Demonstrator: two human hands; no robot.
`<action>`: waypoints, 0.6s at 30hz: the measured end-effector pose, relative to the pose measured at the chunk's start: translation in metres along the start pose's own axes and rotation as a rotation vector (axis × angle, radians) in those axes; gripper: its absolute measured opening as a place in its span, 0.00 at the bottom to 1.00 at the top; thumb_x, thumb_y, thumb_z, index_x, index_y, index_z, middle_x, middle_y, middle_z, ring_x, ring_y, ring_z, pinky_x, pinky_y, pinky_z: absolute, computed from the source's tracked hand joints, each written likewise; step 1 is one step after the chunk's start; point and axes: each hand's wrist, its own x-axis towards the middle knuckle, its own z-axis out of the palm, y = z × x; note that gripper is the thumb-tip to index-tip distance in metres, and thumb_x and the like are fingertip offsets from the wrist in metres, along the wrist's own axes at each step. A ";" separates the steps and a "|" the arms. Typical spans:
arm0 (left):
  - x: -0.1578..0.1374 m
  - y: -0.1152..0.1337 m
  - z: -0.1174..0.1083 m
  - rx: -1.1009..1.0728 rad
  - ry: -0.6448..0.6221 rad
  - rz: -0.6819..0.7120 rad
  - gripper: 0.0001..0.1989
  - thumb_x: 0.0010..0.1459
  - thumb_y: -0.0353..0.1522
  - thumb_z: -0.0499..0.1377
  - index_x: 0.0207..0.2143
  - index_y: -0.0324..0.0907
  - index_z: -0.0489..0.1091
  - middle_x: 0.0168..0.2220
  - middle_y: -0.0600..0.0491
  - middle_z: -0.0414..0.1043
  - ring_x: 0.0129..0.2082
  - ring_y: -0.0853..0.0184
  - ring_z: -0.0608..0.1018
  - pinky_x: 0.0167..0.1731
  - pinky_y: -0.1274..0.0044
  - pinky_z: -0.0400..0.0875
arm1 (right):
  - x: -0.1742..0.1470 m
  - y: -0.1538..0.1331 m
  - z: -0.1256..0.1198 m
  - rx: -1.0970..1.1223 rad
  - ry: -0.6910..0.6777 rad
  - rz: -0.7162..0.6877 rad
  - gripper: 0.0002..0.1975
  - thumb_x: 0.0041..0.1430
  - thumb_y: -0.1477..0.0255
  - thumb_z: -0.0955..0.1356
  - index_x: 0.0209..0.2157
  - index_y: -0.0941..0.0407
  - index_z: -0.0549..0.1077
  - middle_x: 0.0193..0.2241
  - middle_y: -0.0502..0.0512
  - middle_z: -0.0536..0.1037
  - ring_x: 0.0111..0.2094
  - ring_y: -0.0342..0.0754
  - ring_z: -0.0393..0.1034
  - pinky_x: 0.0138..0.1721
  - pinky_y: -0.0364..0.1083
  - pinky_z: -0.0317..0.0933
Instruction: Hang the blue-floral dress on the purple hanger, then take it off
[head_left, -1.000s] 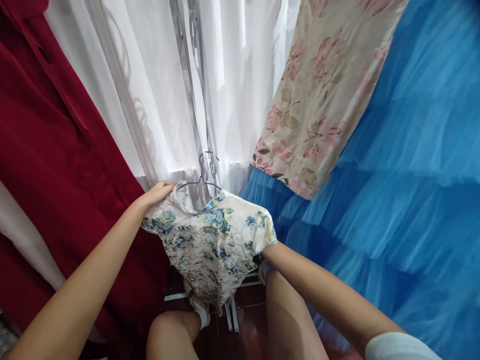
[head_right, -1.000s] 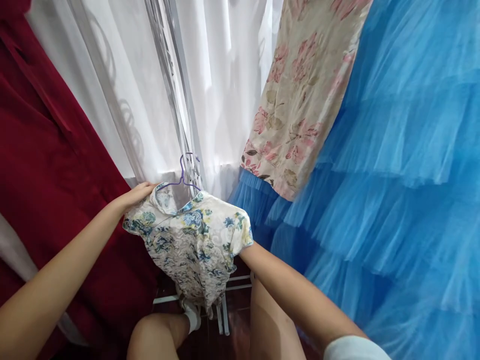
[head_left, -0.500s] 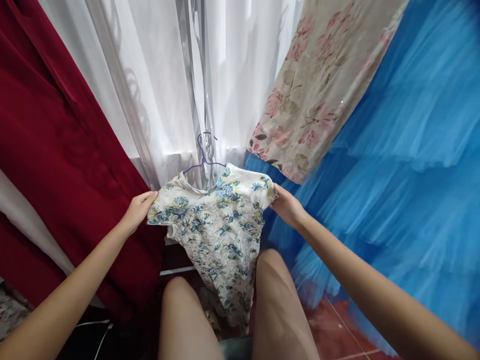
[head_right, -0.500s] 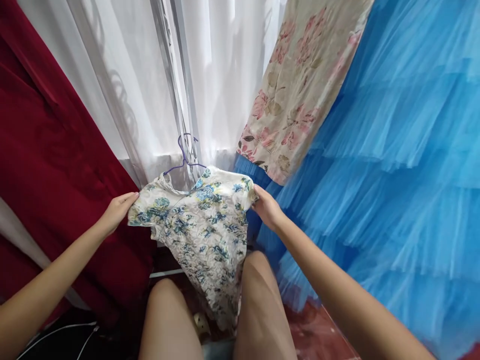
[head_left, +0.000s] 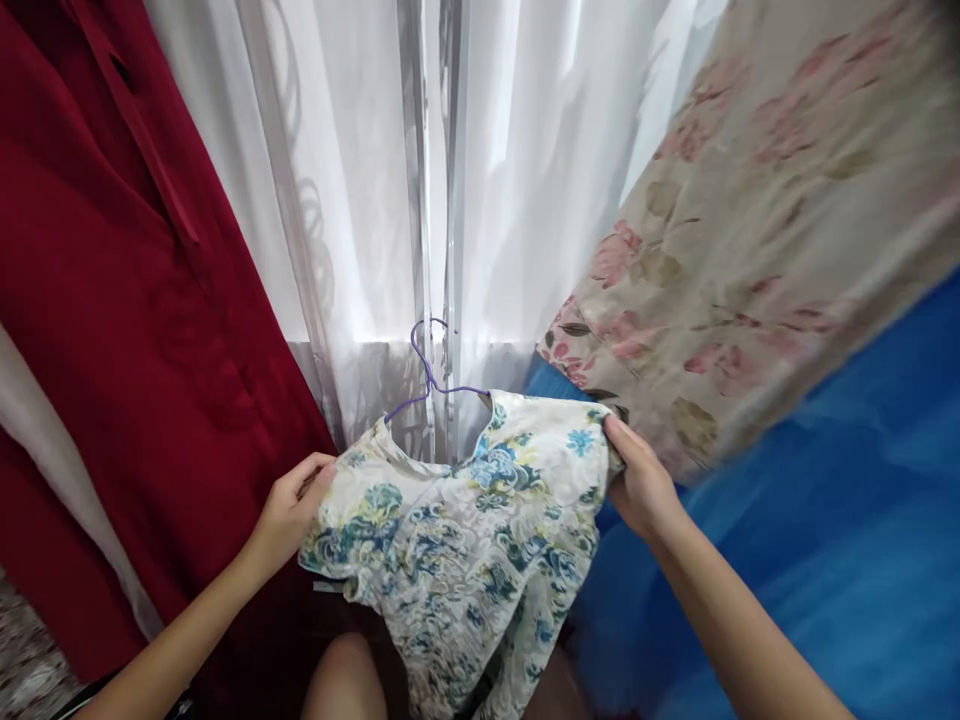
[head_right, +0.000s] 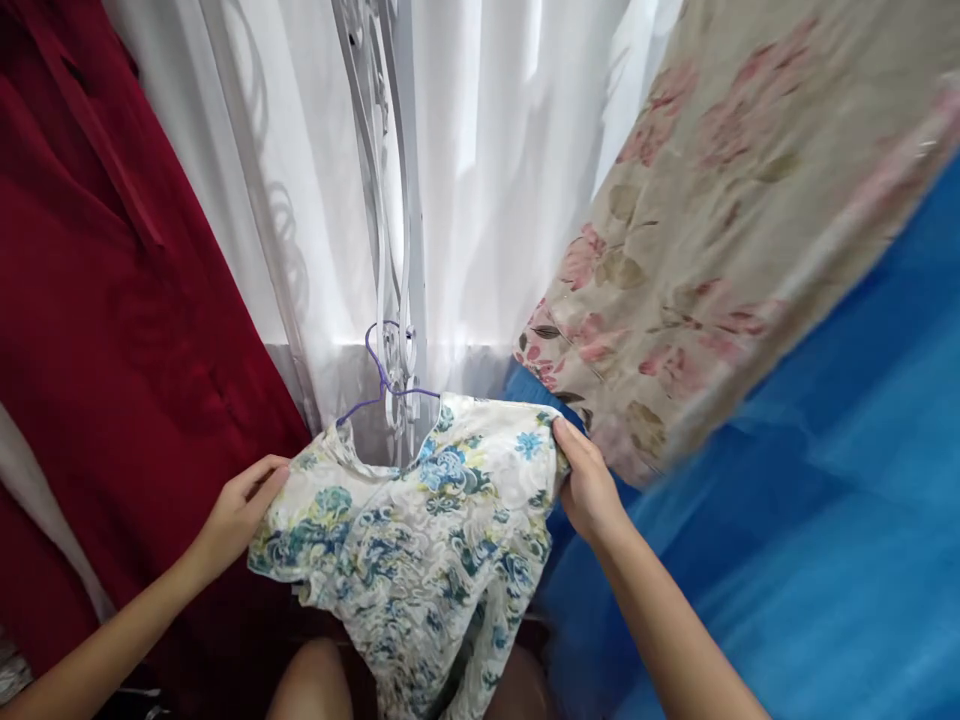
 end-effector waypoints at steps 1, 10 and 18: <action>0.006 -0.001 0.006 0.041 -0.055 0.020 0.15 0.61 0.43 0.56 0.38 0.42 0.72 0.31 0.54 0.71 0.31 0.65 0.71 0.31 0.79 0.66 | 0.008 -0.002 -0.002 -0.011 0.005 -0.007 0.19 0.57 0.54 0.70 0.47 0.46 0.76 0.41 0.51 0.83 0.43 0.59 0.78 0.37 0.51 0.73; 0.037 0.012 0.026 0.266 -0.136 0.116 0.11 0.65 0.39 0.52 0.35 0.43 0.70 0.30 0.54 0.71 0.30 0.65 0.73 0.32 0.78 0.67 | 0.023 -0.032 0.021 -0.116 0.091 0.045 0.25 0.59 0.52 0.67 0.56 0.45 0.73 0.40 0.56 0.83 0.39 0.62 0.79 0.38 0.55 0.74; 0.071 0.008 0.014 0.178 0.236 0.039 0.13 0.65 0.41 0.52 0.38 0.43 0.70 0.29 0.56 0.70 0.29 0.67 0.71 0.30 0.79 0.65 | -0.026 -0.019 0.064 -0.283 -0.319 -0.014 0.22 0.57 0.49 0.63 0.53 0.31 0.73 0.39 0.54 0.84 0.40 0.66 0.79 0.41 0.64 0.72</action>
